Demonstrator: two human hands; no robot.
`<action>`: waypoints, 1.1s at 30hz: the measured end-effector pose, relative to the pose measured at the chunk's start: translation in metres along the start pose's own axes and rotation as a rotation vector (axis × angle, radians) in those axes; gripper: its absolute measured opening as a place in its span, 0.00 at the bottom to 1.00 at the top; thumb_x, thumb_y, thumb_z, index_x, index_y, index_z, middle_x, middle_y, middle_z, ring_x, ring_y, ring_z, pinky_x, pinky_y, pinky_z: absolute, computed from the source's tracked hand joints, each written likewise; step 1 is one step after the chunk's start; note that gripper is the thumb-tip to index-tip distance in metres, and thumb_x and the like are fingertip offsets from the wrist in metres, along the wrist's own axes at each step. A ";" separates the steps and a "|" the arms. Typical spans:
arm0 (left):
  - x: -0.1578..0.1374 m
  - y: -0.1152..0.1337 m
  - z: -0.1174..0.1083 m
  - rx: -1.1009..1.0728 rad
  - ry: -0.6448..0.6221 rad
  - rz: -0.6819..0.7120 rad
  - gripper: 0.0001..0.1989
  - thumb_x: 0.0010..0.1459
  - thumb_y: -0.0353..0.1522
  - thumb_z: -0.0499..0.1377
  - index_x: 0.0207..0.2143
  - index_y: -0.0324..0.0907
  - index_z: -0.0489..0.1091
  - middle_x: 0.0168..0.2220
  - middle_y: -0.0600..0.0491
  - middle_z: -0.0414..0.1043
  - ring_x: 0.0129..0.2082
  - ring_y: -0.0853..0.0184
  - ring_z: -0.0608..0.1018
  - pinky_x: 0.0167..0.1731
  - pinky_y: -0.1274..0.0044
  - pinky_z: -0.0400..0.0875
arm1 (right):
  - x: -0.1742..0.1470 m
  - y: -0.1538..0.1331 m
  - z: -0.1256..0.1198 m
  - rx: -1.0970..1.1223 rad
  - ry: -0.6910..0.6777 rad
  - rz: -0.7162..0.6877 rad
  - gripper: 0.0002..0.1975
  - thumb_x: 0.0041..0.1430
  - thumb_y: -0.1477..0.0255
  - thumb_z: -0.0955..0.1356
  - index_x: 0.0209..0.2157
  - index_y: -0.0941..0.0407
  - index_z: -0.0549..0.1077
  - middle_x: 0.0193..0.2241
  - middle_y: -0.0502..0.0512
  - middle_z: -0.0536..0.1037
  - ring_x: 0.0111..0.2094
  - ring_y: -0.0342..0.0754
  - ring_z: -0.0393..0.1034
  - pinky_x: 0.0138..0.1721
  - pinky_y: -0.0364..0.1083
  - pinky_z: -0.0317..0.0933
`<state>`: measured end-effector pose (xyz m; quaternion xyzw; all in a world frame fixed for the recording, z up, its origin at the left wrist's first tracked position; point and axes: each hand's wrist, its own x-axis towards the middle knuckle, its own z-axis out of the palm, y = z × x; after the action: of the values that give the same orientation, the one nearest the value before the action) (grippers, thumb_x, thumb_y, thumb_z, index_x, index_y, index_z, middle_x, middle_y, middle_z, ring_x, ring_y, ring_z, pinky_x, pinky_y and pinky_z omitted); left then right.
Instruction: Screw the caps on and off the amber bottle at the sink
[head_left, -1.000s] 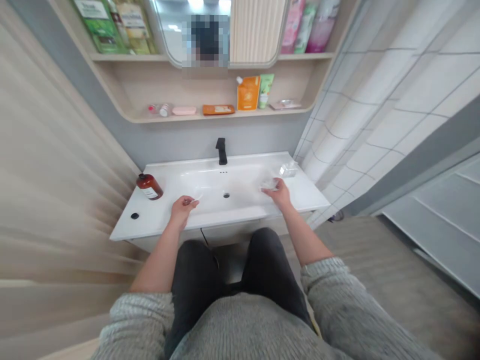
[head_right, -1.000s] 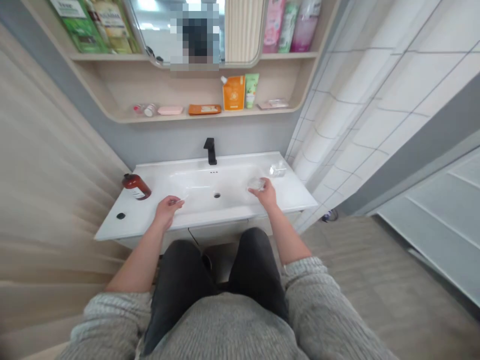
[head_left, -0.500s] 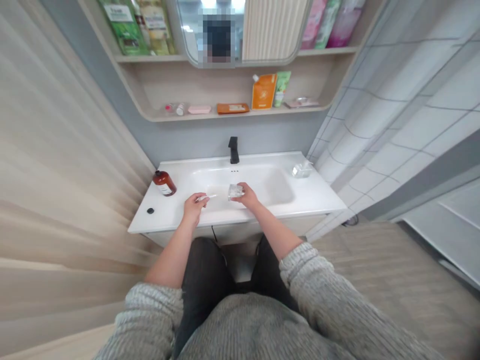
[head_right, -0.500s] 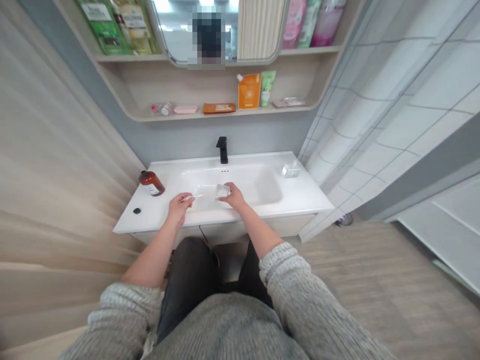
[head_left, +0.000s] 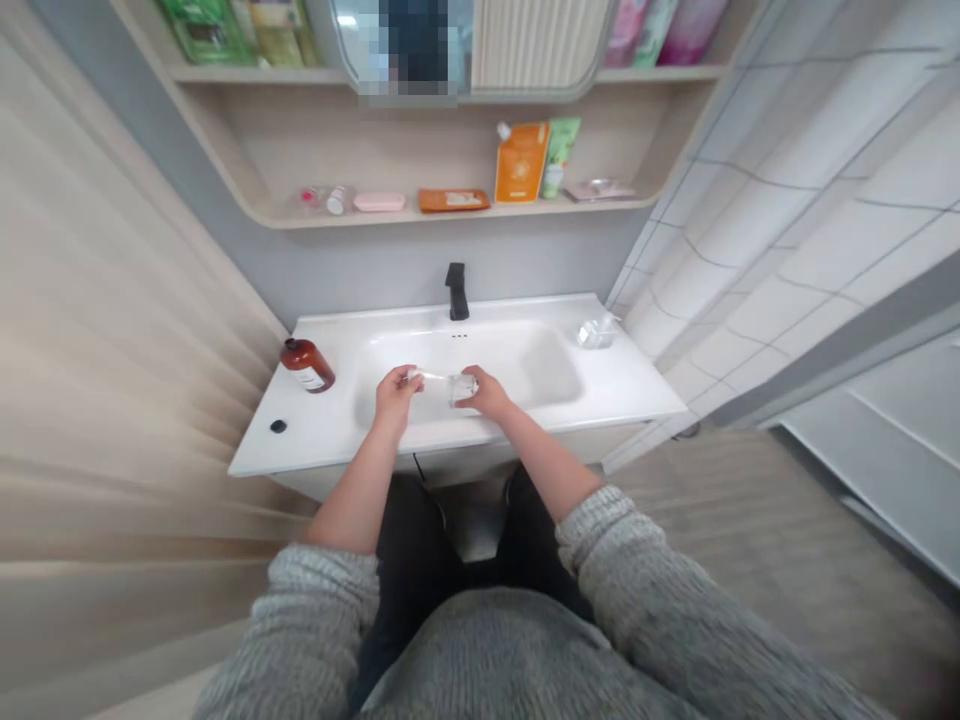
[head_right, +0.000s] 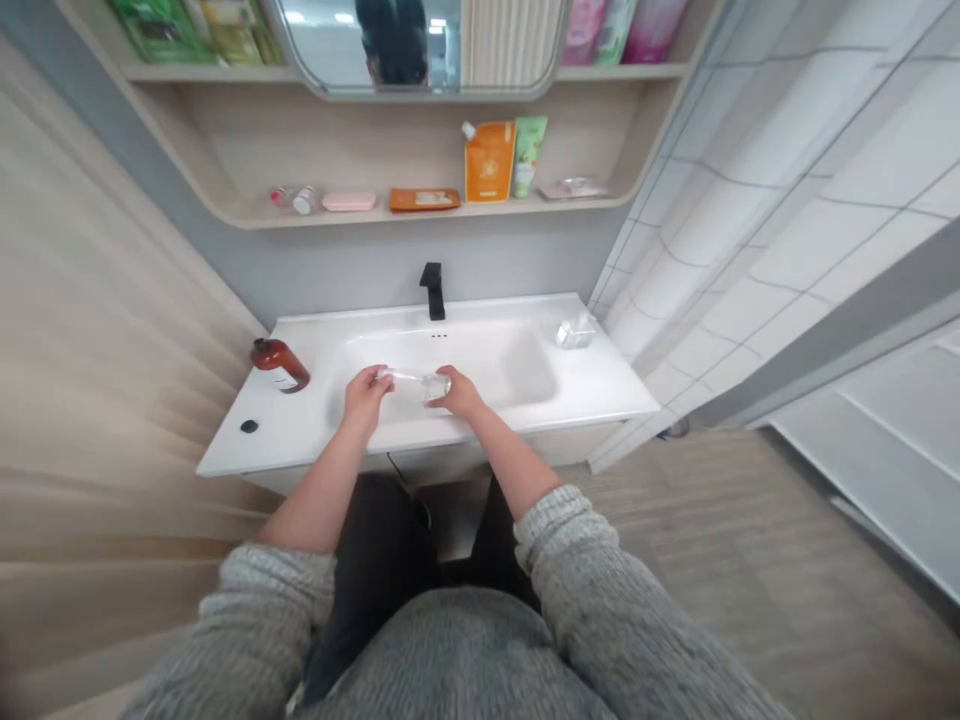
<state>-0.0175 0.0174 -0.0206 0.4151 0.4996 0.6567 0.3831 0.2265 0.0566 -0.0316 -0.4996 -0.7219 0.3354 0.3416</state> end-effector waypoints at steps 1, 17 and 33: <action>0.000 -0.001 0.000 0.014 0.005 -0.001 0.27 0.47 0.46 0.77 0.46 0.43 0.80 0.33 0.54 0.77 0.31 0.65 0.79 0.39 0.70 0.77 | 0.001 0.001 0.001 0.000 -0.001 -0.001 0.38 0.39 0.66 0.86 0.54 0.49 0.77 0.48 0.50 0.84 0.47 0.56 0.79 0.54 0.54 0.73; -0.009 0.001 0.007 0.351 -0.149 0.123 0.15 0.54 0.37 0.75 0.45 0.45 0.85 0.37 0.50 0.83 0.35 0.60 0.79 0.42 0.69 0.74 | 0.001 -0.003 0.007 -0.091 -0.142 -0.092 0.40 0.40 0.70 0.86 0.57 0.50 0.77 0.55 0.55 0.84 0.55 0.60 0.80 0.61 0.56 0.71; -0.017 0.006 0.017 0.896 -0.517 0.490 0.28 0.60 0.24 0.64 0.63 0.44 0.76 0.62 0.45 0.79 0.65 0.53 0.78 0.71 0.62 0.71 | 0.001 -0.007 0.013 -0.103 -0.135 -0.201 0.36 0.43 0.75 0.85 0.56 0.54 0.79 0.53 0.59 0.86 0.54 0.61 0.82 0.61 0.57 0.72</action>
<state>0.0037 0.0063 -0.0151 0.7879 0.5085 0.3273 0.1161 0.2118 0.0540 -0.0329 -0.4178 -0.8060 0.2950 0.2979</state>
